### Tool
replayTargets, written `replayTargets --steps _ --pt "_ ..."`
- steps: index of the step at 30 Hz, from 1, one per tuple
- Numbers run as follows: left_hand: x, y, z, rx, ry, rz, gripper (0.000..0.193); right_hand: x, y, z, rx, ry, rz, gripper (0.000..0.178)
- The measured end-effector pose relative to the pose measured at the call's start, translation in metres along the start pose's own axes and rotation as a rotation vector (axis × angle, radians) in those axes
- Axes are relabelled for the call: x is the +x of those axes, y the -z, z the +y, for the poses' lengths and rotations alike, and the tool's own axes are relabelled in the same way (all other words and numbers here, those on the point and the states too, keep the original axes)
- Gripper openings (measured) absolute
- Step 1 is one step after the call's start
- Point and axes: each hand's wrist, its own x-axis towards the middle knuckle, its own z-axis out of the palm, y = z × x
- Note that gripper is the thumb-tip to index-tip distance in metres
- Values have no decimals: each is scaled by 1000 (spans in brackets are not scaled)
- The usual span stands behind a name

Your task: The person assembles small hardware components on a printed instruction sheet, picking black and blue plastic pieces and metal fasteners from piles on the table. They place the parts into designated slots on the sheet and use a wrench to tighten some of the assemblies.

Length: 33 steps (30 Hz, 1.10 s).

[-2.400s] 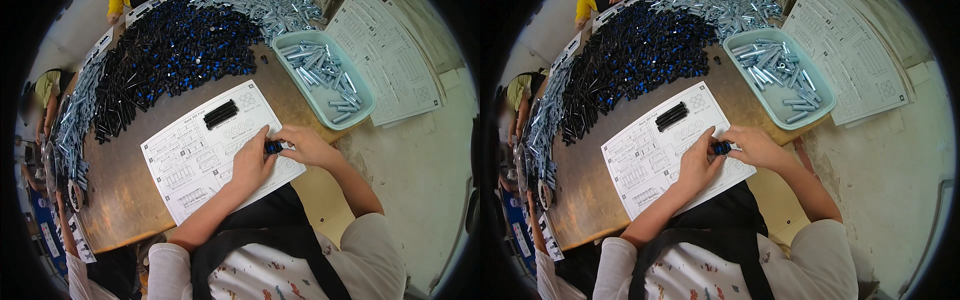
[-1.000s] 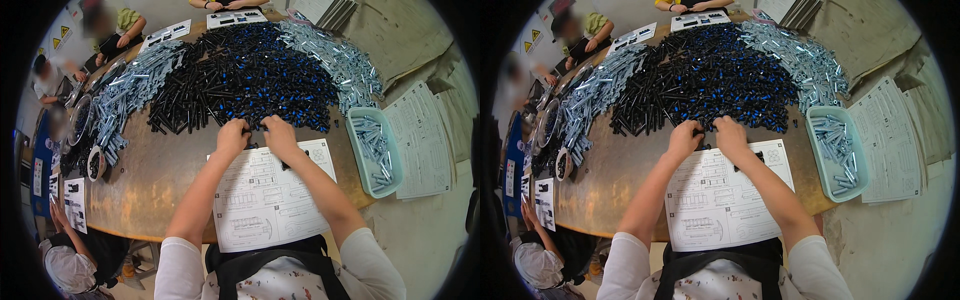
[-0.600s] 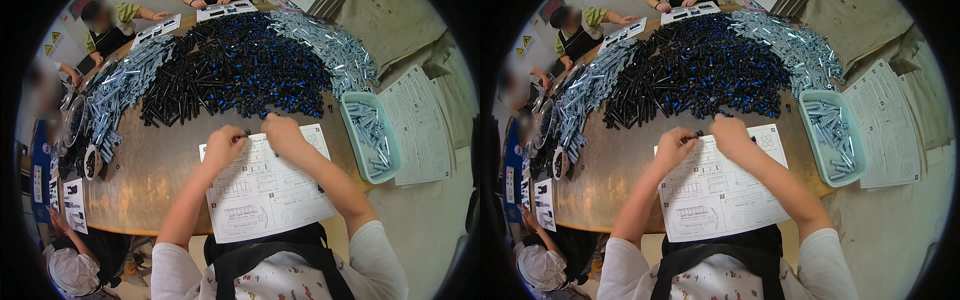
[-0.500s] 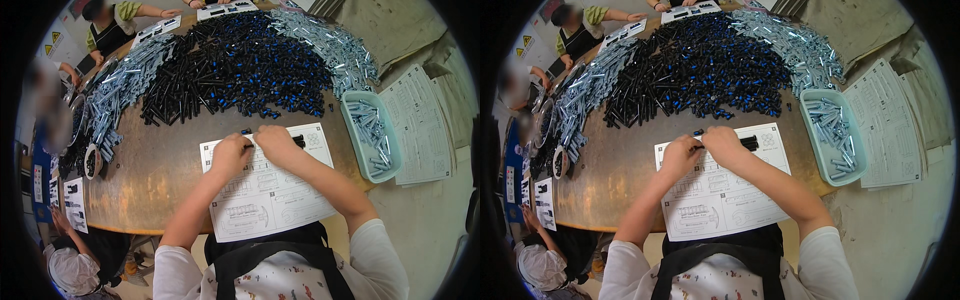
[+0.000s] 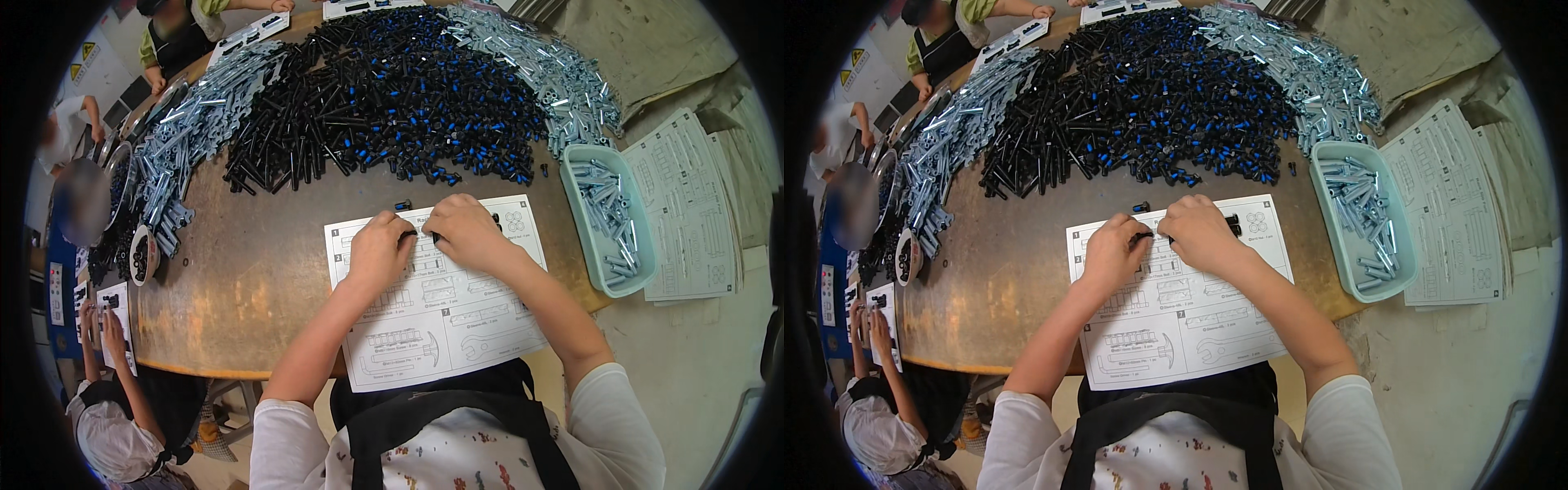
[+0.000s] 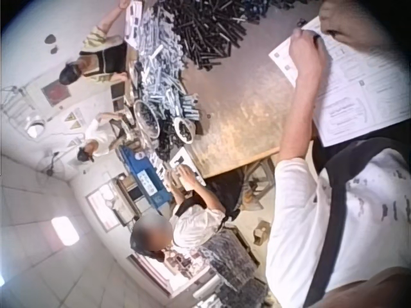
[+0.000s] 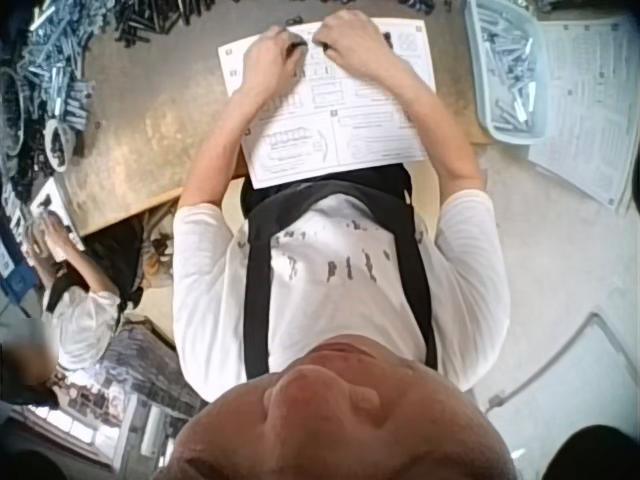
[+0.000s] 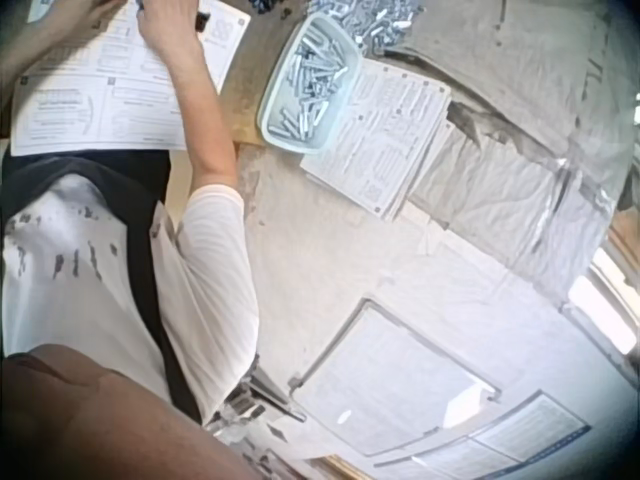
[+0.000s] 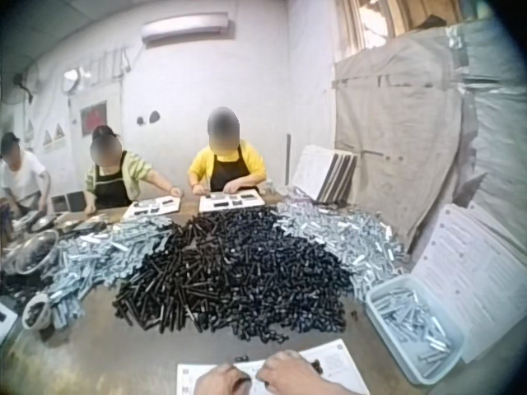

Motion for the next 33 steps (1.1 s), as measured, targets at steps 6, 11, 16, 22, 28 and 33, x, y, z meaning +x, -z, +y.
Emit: replayTargets --steps 6,11,16,22,28,33 --pt "7 0 -3 -18 -21 10 10 6 -12 -3 -18 -149 74 11" --pt "8 3 -4 -79 -15 -1 9 2 -20 -2 53 -114 183 8" --pt "9 -2 -6 -43 -64 14 11 2 -28 0 94 -144 146 12" --pt "19 5 -11 -37 -13 127 21 4 0 26 148 -421 244 25" --pt "65 10 -7 237 170 -79 27 32 -2 64 -40 -457 84 22" --pt "50 25 -15 9 145 -53 17 24 9 64 -94 -476 59 22"
